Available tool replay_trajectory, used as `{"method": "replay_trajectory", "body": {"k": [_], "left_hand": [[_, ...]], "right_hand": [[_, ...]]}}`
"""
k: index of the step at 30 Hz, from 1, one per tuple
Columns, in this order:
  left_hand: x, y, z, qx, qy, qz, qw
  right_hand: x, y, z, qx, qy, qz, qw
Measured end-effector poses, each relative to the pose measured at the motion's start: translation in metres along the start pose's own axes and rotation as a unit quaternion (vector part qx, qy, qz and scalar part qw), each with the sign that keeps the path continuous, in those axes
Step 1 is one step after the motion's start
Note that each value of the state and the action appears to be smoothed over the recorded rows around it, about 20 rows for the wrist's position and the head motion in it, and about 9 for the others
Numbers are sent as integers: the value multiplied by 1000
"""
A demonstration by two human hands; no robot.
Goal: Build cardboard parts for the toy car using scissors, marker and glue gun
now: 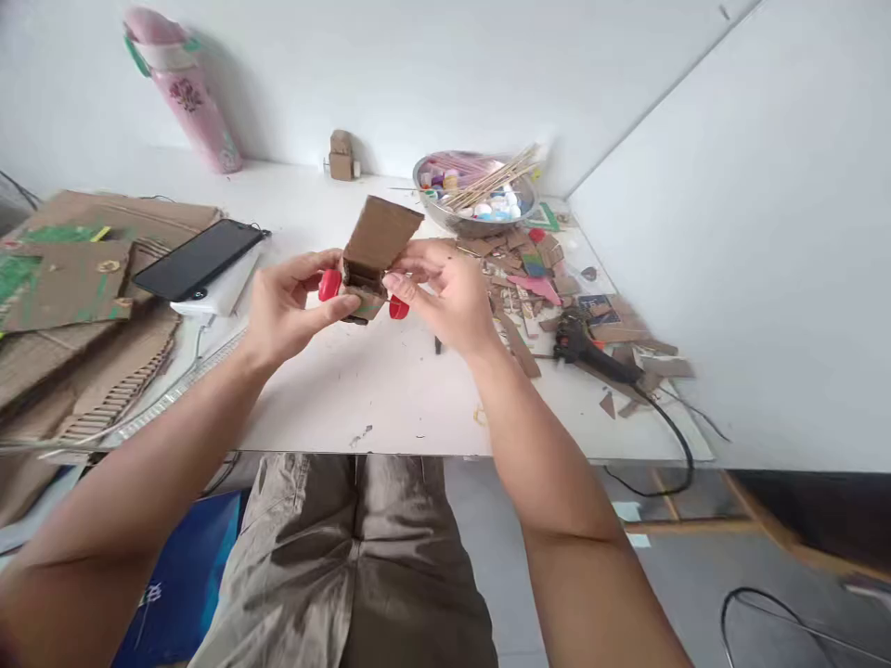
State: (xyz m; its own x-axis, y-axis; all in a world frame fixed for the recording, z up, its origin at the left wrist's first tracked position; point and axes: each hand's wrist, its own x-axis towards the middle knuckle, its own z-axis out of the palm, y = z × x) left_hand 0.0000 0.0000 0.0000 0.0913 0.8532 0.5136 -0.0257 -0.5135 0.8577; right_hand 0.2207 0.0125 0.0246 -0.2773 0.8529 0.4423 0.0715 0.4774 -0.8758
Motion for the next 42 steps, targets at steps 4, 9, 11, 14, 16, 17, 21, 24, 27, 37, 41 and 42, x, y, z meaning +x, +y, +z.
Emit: {"method": "replay_trajectory", "body": {"k": [4,9,11,14,16,17,21,24,27,37,41,42], "left_hand": [[0,4,3,-30,-8,-21,999],[-1,6,4,-53,-18,-38,998],[-2,6,3,-60,-19,-45,997],[-3,5,2,-65,-18,-55,996],[-3,4,1,-64,-15,-56,996],[-3,4,0,-62,-13,-55,996],[-3,1,0,-56,-7,-48,997],[-3,1,1,-49,-14,-39,998],[-2,1,0,-40,-31,-28,998],[8,-24,-13,25,-99,-52,993],[9,-31,-14,26,-101,-115,988],[9,-33,-14,25,-99,-133,986]], "right_hand": [[2,-1,1,-7,-36,-5,999],[-1,5,6,-38,13,-22,999],[-2,8,8,-42,31,-26,998],[-4,11,9,-37,47,-30,998],[-5,12,10,-41,52,-30,997],[-5,11,10,-48,53,-29,997],[-6,10,10,-62,49,-20,997],[-5,9,8,-41,46,-20,998],[-3,6,7,-33,45,-21,998],[8,22,9,-43,18,81,996],[13,38,19,-32,50,149,987],[14,41,21,-27,58,165,984]]}}
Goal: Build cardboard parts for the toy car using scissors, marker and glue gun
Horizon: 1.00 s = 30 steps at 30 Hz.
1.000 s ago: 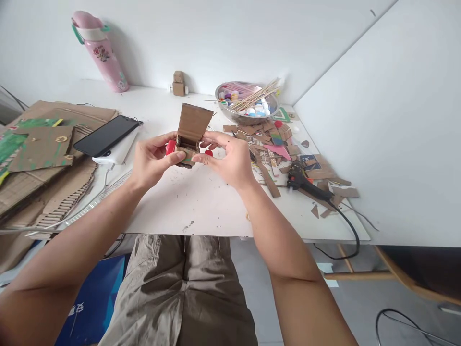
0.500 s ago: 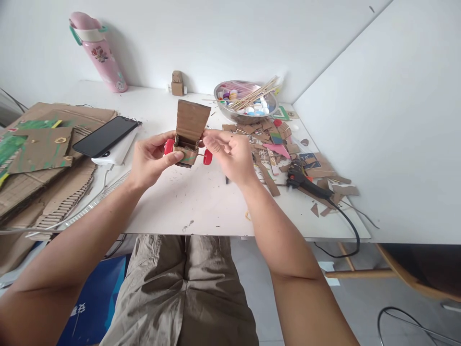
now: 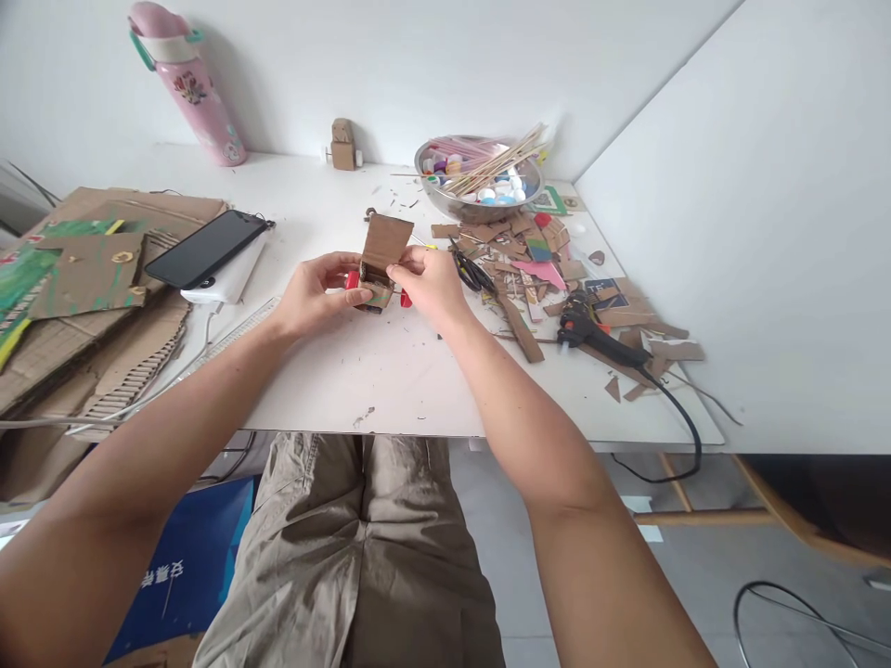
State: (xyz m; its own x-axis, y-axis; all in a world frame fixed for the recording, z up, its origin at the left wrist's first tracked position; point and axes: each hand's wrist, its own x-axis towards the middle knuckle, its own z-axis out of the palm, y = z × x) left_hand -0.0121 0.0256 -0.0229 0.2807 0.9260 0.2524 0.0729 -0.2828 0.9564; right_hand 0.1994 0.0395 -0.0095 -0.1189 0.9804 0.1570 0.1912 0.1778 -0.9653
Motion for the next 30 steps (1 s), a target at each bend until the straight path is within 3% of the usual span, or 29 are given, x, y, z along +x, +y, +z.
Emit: {"method": "replay_trajectory", "body": {"k": [4,11,24,30], "left_hand": [[2,-3,3,-18,12,-40,999],[3,2,9,-72,33,-61,995],[-1,7,13,-109,31,-35,993],[-1,8,16,-116,44,-15,992]], "right_hand": [[5,6,9,30,22,36,999],[9,5,12,39,47,33,998],[10,9,20,90,73,-26,993],[4,1,22,129,53,6,990]]}}
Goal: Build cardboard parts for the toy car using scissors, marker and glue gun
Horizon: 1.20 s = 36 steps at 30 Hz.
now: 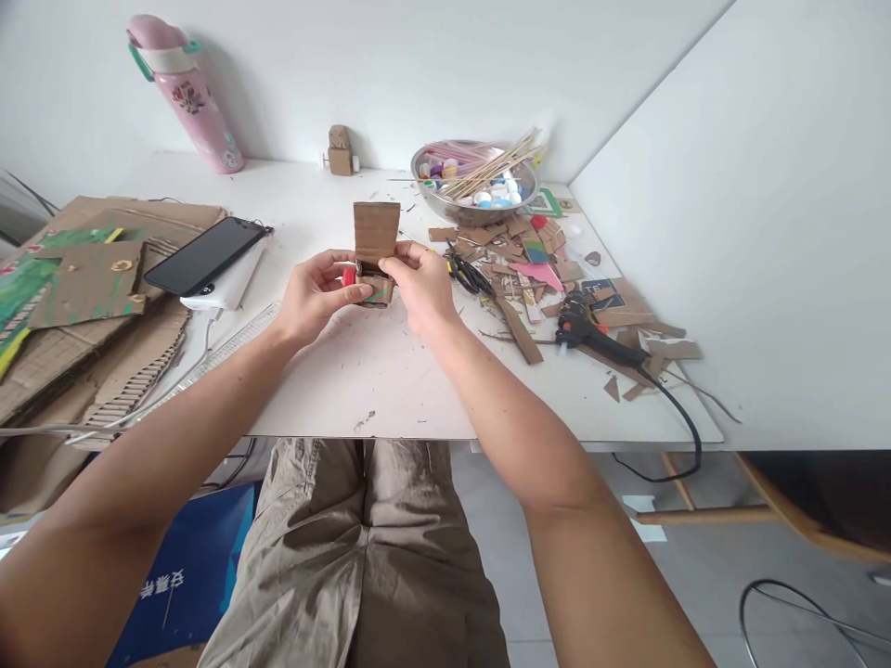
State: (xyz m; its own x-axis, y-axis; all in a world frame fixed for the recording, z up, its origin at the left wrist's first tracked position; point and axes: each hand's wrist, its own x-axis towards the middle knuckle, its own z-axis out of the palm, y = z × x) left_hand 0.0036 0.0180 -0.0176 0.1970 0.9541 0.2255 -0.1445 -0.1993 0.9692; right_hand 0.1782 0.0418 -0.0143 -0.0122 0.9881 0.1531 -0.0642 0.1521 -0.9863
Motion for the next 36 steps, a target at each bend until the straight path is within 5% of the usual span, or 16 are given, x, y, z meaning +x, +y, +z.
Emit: {"method": "replay_trajectory", "body": {"k": [36], "left_hand": [[-5,3,3,-2,15,22,1000]], "right_hand": [[-5,-11,-5,-74,-21,-92,993]]}}
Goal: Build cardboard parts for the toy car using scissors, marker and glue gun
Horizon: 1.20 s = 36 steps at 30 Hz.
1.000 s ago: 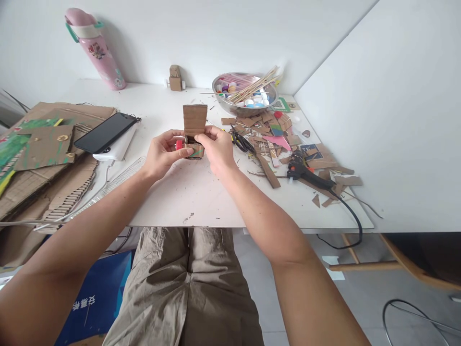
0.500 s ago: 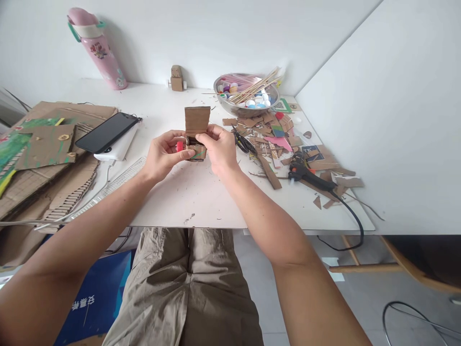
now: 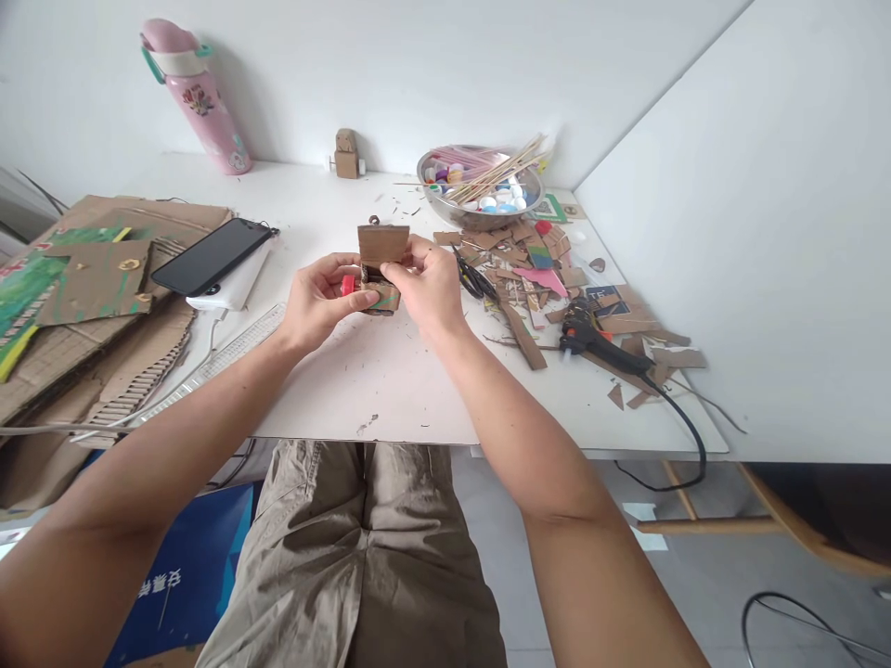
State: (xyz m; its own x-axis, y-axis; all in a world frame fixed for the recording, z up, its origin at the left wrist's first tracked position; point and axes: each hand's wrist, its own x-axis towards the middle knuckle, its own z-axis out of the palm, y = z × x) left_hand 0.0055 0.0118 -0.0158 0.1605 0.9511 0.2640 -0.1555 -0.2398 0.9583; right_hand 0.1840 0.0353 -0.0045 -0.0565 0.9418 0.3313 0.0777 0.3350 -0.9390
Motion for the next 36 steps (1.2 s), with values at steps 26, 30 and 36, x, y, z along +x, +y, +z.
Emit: {"method": "replay_trajectory", "body": {"k": [26,30,36], "left_hand": [[-2,6,-4,-3,-37,78,996],[-3,8,-6,-3,-43,69,997],[-3,6,-7,12,-25,86,996]], "right_hand": [[-6,-20,-35,-13,-188,-111,976],[-8,-18,-36,-49,-178,-142,973],[-8,-16,-40,-134,-161,-204,956]]}}
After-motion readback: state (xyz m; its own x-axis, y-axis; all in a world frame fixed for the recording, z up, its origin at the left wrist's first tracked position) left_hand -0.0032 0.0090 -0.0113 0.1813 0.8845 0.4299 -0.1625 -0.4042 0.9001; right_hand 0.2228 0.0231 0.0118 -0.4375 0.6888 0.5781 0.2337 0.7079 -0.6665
